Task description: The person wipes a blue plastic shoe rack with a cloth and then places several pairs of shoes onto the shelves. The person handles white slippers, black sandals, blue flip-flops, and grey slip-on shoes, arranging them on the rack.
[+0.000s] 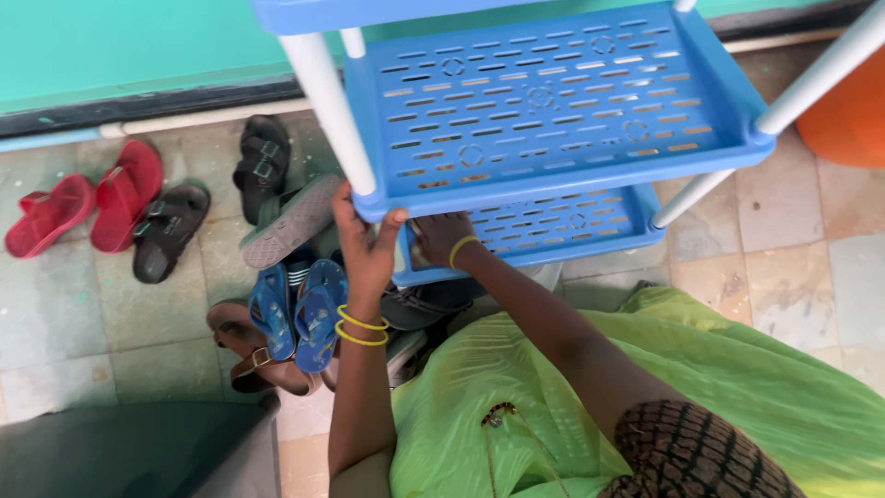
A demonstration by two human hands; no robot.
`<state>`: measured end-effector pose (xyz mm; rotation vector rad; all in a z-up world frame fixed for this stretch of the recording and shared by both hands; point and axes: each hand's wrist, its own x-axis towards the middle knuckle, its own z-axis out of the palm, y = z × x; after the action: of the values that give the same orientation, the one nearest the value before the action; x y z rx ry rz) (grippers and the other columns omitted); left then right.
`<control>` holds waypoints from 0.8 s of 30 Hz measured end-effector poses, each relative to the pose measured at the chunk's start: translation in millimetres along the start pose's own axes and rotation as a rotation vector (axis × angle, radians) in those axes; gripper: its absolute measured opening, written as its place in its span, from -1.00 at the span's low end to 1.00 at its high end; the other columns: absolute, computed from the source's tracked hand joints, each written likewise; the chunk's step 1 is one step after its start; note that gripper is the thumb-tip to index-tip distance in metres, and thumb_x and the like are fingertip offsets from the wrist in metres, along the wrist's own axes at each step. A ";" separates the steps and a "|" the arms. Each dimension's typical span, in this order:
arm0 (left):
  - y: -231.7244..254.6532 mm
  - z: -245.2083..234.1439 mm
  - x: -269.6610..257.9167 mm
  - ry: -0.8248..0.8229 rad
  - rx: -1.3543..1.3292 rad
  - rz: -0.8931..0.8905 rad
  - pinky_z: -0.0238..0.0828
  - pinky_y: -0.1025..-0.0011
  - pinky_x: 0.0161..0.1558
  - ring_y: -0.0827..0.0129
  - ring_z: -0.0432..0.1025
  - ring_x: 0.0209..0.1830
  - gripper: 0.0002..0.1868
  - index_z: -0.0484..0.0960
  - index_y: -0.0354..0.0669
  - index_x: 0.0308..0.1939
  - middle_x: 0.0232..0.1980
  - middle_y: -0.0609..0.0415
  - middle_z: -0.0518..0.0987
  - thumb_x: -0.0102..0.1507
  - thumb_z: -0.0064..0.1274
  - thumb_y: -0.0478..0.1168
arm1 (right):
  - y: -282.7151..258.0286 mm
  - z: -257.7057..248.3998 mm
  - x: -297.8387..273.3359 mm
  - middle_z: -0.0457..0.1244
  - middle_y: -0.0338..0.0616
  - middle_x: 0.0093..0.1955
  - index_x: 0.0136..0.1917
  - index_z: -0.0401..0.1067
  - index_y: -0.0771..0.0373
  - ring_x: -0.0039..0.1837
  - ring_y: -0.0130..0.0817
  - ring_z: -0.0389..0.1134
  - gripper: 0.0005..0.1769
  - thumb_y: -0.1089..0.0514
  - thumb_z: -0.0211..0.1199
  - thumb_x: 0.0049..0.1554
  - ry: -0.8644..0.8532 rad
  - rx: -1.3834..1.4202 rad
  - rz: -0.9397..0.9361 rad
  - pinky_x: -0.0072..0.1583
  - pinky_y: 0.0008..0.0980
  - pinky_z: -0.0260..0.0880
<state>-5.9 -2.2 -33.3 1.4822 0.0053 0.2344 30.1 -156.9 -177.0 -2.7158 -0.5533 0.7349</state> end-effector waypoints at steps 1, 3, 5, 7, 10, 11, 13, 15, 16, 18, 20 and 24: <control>-1.1 0.7 -1.3 0.000 -0.013 -0.029 0.39 0.36 0.28 0.36 0.39 0.23 -0.20 0.16 -0.28 0.45 0.24 -0.01 0.41 0.31 0.31 -0.09 | 8.6 -0.2 8.3 0.23 -0.02 0.51 0.46 0.35 0.03 0.56 0.04 0.19 -0.38 -0.18 0.13 0.19 0.029 0.002 0.006 0.54 0.13 0.12; -1.2 -0.4 -2.0 -0.001 -0.025 -0.003 0.34 0.35 0.35 0.35 0.36 0.28 -0.18 0.12 -0.27 0.48 0.29 -0.03 0.39 0.33 0.29 -0.10 | 37.0 2.2 30.2 0.23 -0.02 0.46 0.41 0.38 0.02 0.50 0.05 0.19 -0.37 -0.22 0.18 0.13 0.087 -0.054 -0.072 0.47 0.17 0.10; 0.4 -2.2 -3.3 -0.015 -0.005 0.002 0.32 0.33 0.39 0.33 0.34 0.33 -0.17 0.10 -0.26 0.51 0.34 -0.05 0.37 0.34 0.28 -0.11 | 79.7 6.2 44.3 0.24 -0.06 0.45 0.39 0.40 -0.01 0.48 0.02 0.21 -0.37 -0.25 0.17 0.11 0.185 0.017 -0.084 0.45 0.15 0.12; 3.0 -3.1 -4.2 -0.009 0.042 0.001 0.31 0.30 0.42 0.30 0.33 0.38 -0.16 0.07 -0.26 0.52 0.38 -0.07 0.35 0.35 0.28 -0.12 | 128.4 3.6 40.0 0.25 -0.10 0.43 0.38 0.41 -0.04 0.45 -0.02 0.23 -0.36 -0.28 0.16 0.09 0.330 0.134 -0.133 0.43 0.13 0.13; 6.3 -2.7 -3.0 -0.008 0.041 0.009 0.31 0.29 0.42 0.28 0.34 0.38 -0.16 0.08 -0.23 0.53 0.38 -0.08 0.37 0.35 0.28 -0.14 | 190.8 -18.4 -6.2 0.20 -0.03 0.48 0.40 0.41 -0.06 0.49 0.13 0.13 -0.31 -0.35 0.13 0.09 0.575 -0.402 -0.081 0.42 0.29 -0.02; 6.5 -2.9 -3.1 -0.006 0.064 -0.002 0.32 0.29 0.40 0.28 0.36 0.36 -0.16 0.08 -0.23 0.53 0.38 -0.09 0.38 0.35 0.28 -0.13 | 202.4 -27.6 -23.3 0.21 -0.03 0.50 0.41 0.42 -0.05 0.53 0.12 0.12 -0.35 -0.33 0.10 0.16 0.339 -0.390 0.142 0.46 0.31 -0.04; 7.1 -4.4 -4.6 0.004 0.109 -0.024 0.36 0.29 0.36 0.28 0.38 0.34 -0.17 0.09 -0.21 0.52 0.36 -0.09 0.40 0.34 0.28 -0.13 | 214.6 -42.2 -62.4 0.24 0.04 0.45 0.38 0.45 -0.03 0.51 0.13 0.10 -0.28 -0.43 0.08 0.12 0.249 -0.493 0.415 0.47 0.38 -0.14; 7.1 -3.9 -4.2 0.001 0.101 -0.028 0.36 0.30 0.34 0.29 0.38 0.32 -0.17 0.08 -0.20 0.53 0.35 -0.09 0.41 0.35 0.28 -0.12 | 213.9 -41.9 -102.4 0.28 0.00 0.38 0.28 0.53 -0.09 0.51 0.07 0.13 -0.33 -0.46 0.09 0.08 0.169 -0.573 0.556 0.50 0.36 -0.24; 7.4 -4.4 -3.5 0.001 0.098 -0.029 0.36 0.30 0.33 0.29 0.38 0.30 -0.17 0.08 -0.19 0.54 0.34 -0.09 0.41 0.36 0.28 -0.12 | 217.4 -41.3 -117.8 0.30 -0.11 0.39 0.23 0.59 -0.16 0.57 0.00 0.17 -0.48 -0.35 0.10 0.15 -0.062 -0.524 0.641 0.56 0.30 -0.25; 8.6 -4.6 -3.2 0.009 0.133 -0.038 0.38 0.31 0.30 0.29 0.39 0.30 -0.15 0.07 -0.19 0.54 0.34 -0.09 0.42 0.35 0.27 -0.11 | 225.4 -28.1 -145.5 0.32 0.03 0.39 0.22 0.61 -0.06 0.40 0.02 0.33 -0.50 -0.26 -0.01 0.29 -0.022 -0.419 0.678 0.49 0.42 -0.15; 9.7 -3.9 -2.4 0.011 0.150 -0.040 0.39 0.31 0.30 0.29 0.40 0.30 -0.15 0.06 -0.18 0.54 0.34 -0.09 0.43 0.35 0.27 -0.10 | 240.5 -9.7 -152.8 0.32 0.08 0.41 0.24 0.60 0.03 0.32 0.03 0.41 -0.49 -0.21 -0.06 0.35 -0.008 -0.345 0.710 0.46 0.49 -0.14; 11.9 -3.1 -3.3 0.015 0.160 -0.027 0.41 0.31 0.28 0.30 0.41 0.27 -0.16 0.08 -0.19 0.54 0.32 -0.08 0.44 0.35 0.25 -0.09 | 274.8 24.8 -145.4 0.36 0.10 0.30 0.53 0.29 0.43 0.35 0.03 0.39 -0.23 -0.17 0.03 0.27 0.168 -0.313 0.741 0.48 0.48 -0.22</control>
<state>-11.5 1.2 -22.3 1.6383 0.0577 0.2273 -19.5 -459.7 -233.1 -3.2450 0.4519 0.5892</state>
